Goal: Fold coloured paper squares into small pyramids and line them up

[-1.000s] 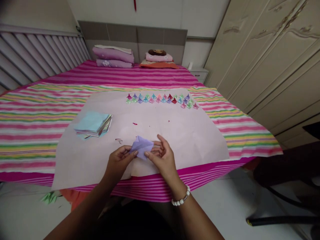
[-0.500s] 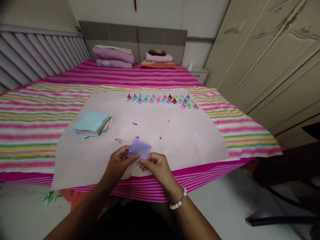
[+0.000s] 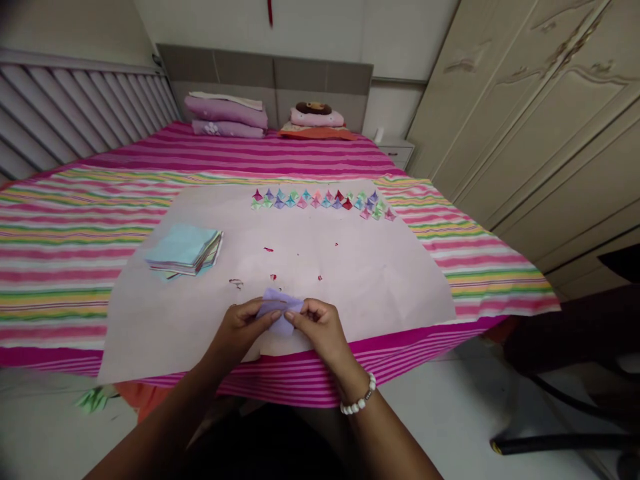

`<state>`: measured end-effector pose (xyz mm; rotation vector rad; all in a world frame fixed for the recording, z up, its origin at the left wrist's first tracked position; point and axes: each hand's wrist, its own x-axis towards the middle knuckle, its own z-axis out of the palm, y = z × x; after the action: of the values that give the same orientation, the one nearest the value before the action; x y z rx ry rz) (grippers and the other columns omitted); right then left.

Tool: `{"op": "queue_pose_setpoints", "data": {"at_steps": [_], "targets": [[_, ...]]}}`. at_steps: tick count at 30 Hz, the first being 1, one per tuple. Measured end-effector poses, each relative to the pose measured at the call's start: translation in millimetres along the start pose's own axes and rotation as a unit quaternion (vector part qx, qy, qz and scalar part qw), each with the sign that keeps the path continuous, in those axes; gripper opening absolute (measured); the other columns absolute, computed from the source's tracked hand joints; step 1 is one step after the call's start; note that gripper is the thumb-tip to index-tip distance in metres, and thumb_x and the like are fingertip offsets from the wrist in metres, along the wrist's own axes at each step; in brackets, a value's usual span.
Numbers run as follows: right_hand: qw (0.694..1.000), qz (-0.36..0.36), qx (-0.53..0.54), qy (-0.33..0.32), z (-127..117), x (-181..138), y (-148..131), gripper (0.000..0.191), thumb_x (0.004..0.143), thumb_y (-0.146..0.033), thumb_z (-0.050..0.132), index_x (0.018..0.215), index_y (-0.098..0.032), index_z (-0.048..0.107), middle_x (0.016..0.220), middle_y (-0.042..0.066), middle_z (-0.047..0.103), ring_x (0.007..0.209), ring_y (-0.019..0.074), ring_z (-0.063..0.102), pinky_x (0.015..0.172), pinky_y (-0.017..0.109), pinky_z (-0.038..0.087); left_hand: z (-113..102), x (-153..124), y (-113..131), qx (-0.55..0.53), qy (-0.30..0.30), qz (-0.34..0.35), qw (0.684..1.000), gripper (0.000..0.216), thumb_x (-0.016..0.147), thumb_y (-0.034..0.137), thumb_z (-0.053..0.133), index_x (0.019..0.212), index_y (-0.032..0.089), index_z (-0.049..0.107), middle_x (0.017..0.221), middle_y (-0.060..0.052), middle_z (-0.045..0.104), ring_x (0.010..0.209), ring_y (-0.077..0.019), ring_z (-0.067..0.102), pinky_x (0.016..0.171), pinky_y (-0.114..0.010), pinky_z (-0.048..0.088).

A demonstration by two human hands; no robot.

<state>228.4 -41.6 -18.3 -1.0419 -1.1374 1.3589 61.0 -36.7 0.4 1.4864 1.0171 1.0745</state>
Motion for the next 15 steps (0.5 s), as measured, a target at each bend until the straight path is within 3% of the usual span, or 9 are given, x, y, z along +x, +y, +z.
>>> {"op": "queue_pose_setpoints", "data": {"at_steps": [4, 11, 15], "targets": [[0.999, -0.010, 0.014, 0.036, 0.0, 8.7, -3.6, 0.033, 0.070, -0.046, 0.075, 0.060, -0.018, 0.061, 0.053, -0.004, 0.054, 0.052, 0.0106, 0.046, 0.052, 0.024, 0.035, 1.9, 10.3, 3.0, -0.014, -0.007, -0.055, 0.998, 0.032, 0.081, 0.042, 0.061, 0.067, 0.014, 0.067, 0.063, 0.000, 0.060, 0.061, -0.0134, 0.052, 0.058, -0.025, 0.040], [0.996, -0.050, 0.018, 0.069, -7.4, 23.8, -4.1, 0.037, 0.081, -0.047, 0.064, 0.059, -0.018, 0.059, 0.053, -0.003, 0.053, 0.053, 0.0106, 0.047, 0.055, 0.024, 0.037, 13.8, 37.5, 12.7, -0.026, 0.014, -0.074, 0.997, 0.046, 0.081, 0.058, 0.054, 0.064, 0.015, 0.060, 0.058, 0.000, 0.056, 0.057, -0.0134, 0.049, 0.055, -0.024, 0.037], [0.998, -0.008, 0.045, 0.035, -3.9, 19.0, 3.8, 0.033, 0.074, -0.049, 0.071, 0.069, -0.017, 0.065, 0.057, -0.002, 0.060, 0.051, 0.0113, 0.051, 0.053, 0.025, 0.040, 17.3, 42.9, 12.1, -0.030, 0.010, -0.067, 0.997, 0.045, 0.080, 0.056, 0.056, 0.062, 0.015, 0.058, 0.054, 0.001, 0.055, 0.053, -0.0123, 0.048, 0.053, -0.024, 0.037]]}}
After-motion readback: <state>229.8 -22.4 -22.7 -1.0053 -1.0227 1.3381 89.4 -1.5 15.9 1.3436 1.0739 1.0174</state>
